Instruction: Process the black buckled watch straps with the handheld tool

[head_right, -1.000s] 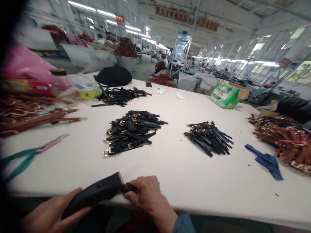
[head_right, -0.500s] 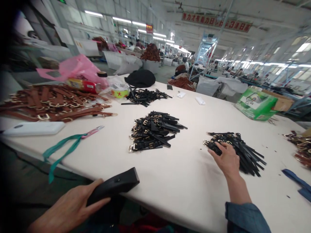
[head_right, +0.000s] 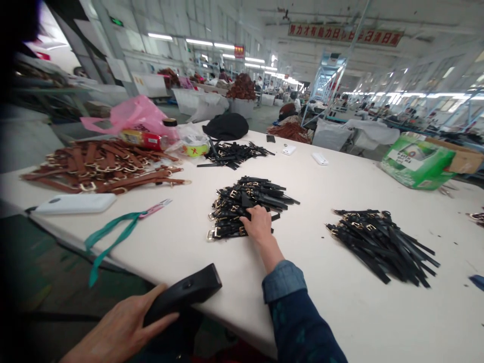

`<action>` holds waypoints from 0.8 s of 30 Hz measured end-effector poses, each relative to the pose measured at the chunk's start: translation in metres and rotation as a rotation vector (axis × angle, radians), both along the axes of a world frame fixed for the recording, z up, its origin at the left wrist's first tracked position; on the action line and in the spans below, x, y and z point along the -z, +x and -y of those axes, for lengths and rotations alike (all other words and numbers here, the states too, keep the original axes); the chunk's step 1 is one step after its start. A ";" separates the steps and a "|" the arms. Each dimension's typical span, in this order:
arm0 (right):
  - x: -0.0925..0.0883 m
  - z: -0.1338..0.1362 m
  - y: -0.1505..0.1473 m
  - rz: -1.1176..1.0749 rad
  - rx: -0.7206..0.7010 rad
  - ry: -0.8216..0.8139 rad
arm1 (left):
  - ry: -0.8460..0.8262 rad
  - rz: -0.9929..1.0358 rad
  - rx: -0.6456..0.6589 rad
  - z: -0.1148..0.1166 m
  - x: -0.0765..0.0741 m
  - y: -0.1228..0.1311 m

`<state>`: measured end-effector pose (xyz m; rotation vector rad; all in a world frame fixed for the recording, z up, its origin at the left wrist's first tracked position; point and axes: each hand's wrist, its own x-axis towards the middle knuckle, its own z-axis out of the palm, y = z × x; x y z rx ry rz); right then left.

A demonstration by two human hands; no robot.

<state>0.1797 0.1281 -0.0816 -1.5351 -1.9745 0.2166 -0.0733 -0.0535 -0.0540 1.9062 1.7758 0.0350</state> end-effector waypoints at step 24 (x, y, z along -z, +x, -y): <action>0.015 0.169 0.031 -0.175 -0.240 -0.202 | 0.017 -0.061 0.205 -0.002 -0.038 0.013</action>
